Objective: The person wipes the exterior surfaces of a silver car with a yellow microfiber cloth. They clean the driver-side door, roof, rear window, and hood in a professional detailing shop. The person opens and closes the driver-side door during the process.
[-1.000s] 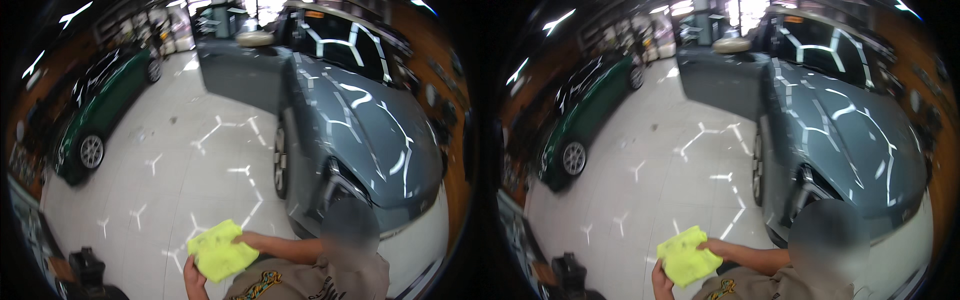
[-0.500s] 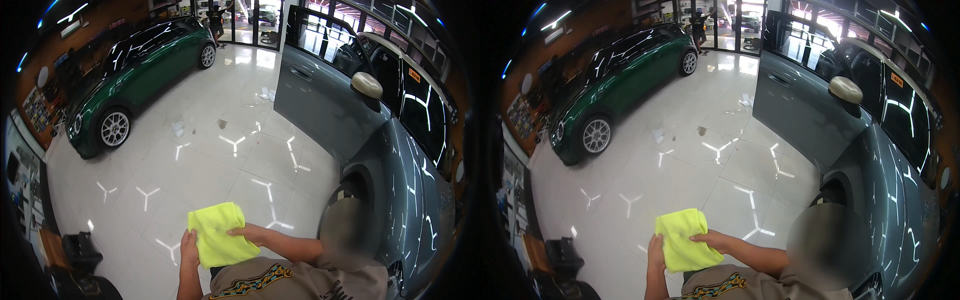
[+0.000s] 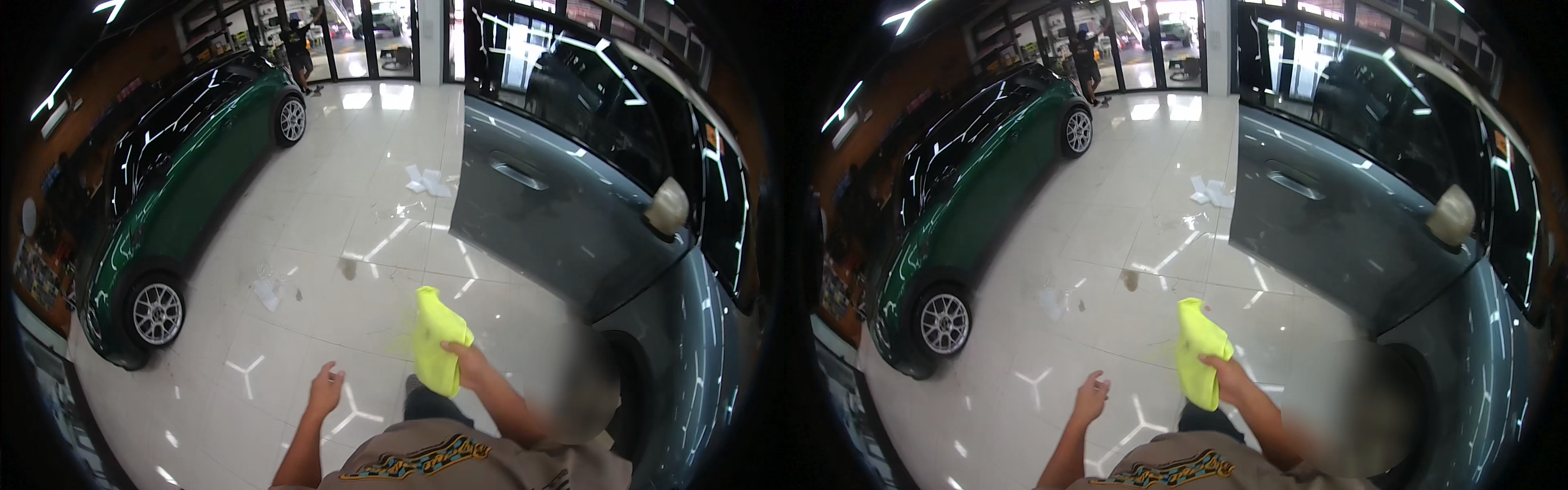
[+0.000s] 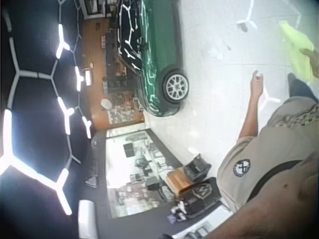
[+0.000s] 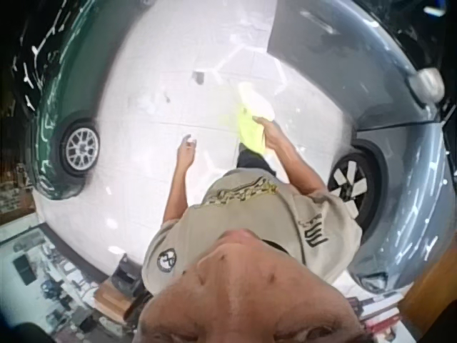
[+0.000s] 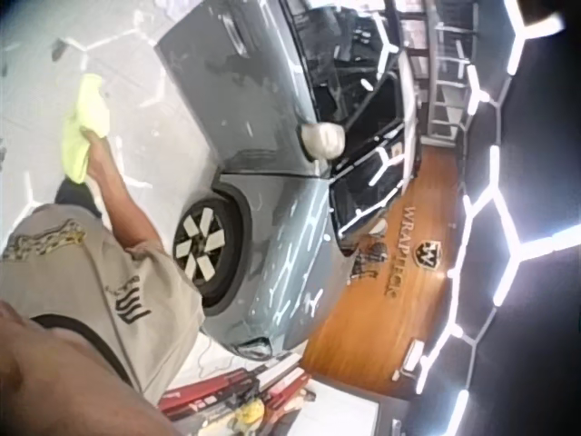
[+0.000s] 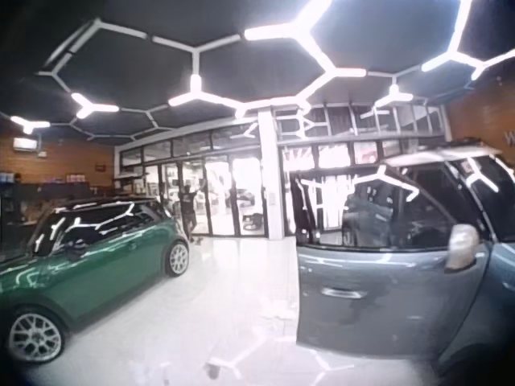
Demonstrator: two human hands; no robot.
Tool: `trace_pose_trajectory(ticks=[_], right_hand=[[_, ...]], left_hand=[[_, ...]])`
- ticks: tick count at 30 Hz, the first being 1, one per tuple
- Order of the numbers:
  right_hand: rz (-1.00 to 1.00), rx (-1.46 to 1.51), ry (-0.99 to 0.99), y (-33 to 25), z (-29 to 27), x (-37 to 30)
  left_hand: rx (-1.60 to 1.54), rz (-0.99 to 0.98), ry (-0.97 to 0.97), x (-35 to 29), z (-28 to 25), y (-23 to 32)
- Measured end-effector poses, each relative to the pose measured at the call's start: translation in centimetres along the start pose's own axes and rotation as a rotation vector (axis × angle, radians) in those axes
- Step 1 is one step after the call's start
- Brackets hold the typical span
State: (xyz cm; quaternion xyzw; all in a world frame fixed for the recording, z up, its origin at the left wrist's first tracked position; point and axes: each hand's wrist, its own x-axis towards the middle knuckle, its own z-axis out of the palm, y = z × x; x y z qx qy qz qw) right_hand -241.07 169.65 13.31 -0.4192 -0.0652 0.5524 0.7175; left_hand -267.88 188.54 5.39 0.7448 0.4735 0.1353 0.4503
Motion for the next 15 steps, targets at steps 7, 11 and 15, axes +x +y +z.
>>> trace_pose_trajectory(ticks=[7, 11, 15], right_hand=[[0.053, 0.003, -0.093, -12.4, 7.1, 20.5], [0.028, -0.163, 0.009, -16.4, 10.2, 33.0], [-0.070, -0.374, 0.134, -19.0, 13.0, 44.5]], left_hand=[[0.148, -0.025, -0.370, 16.1, -3.0, 1.7], [0.009, -0.189, -0.309, 30.3, -3.5, 2.3], [-0.126, -0.071, -0.409, 46.9, -4.2, 7.6]])
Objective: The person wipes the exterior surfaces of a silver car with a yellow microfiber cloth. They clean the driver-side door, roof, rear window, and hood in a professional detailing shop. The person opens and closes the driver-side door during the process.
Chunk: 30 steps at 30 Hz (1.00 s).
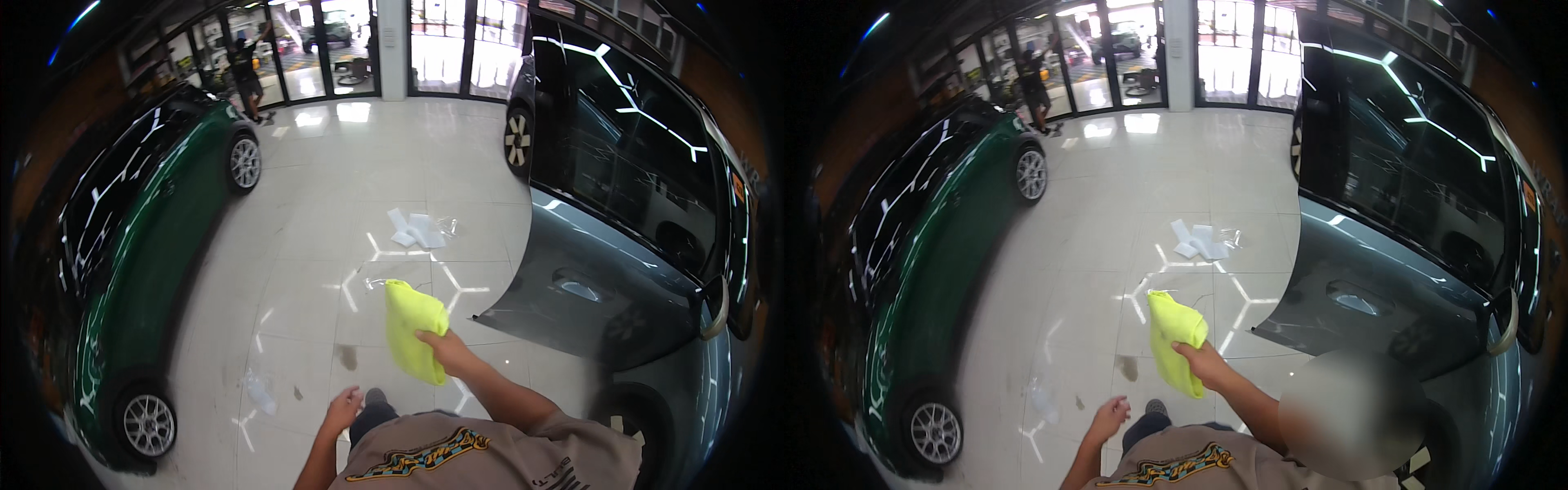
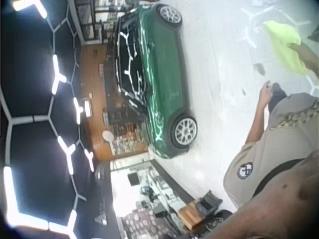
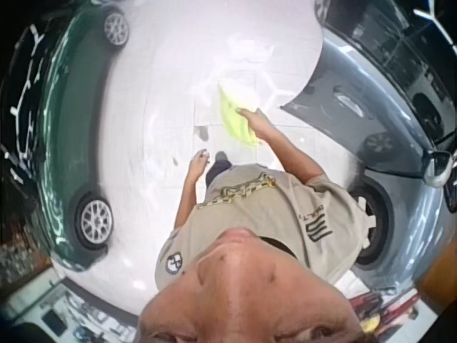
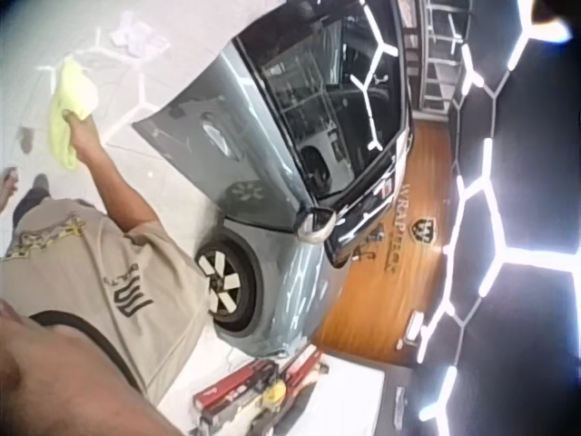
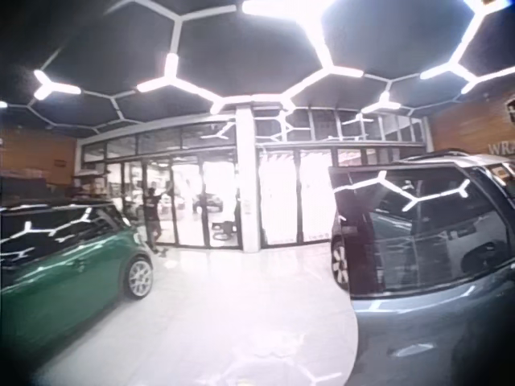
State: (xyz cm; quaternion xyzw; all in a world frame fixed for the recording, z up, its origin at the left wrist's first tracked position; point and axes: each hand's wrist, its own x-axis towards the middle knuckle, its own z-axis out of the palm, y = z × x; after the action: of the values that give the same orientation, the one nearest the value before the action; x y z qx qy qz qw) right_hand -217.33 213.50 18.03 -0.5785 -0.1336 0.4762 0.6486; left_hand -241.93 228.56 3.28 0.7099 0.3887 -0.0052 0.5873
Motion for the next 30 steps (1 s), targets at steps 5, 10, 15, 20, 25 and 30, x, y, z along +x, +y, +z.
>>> trace_pose_trajectory(ticks=[5, 10, 15, 20, 25, 30], right_hand=[[-0.204, -0.570, -0.106, -6.6, -0.1, 9.5], [-0.442, -1.577, -0.480, -11.0, -0.9, 20.4], [-0.524, -1.509, -0.429, -16.4, -5.7, 30.4], [-0.362, -0.883, -0.078, -26.0, -15.5, 37.6], [-0.221, 0.057, 0.283, -30.9, -24.9, 43.7], [-0.354, 0.992, 0.279, -32.6, -35.2, 46.3]], left_hand=[[-0.500, -0.066, -0.406, 13.4, -5.9, 16.4], [-1.185, -0.208, -0.775, 29.4, -4.5, 26.3], [-1.222, 0.085, -0.602, 43.1, -2.3, 31.0], [-1.258, 0.166, -0.579, 49.6, -0.9, 42.4], [-0.834, 0.342, -0.707, 58.8, 4.1, 54.5], [0.784, 1.492, -0.634, 66.1, 18.2, 62.0]])
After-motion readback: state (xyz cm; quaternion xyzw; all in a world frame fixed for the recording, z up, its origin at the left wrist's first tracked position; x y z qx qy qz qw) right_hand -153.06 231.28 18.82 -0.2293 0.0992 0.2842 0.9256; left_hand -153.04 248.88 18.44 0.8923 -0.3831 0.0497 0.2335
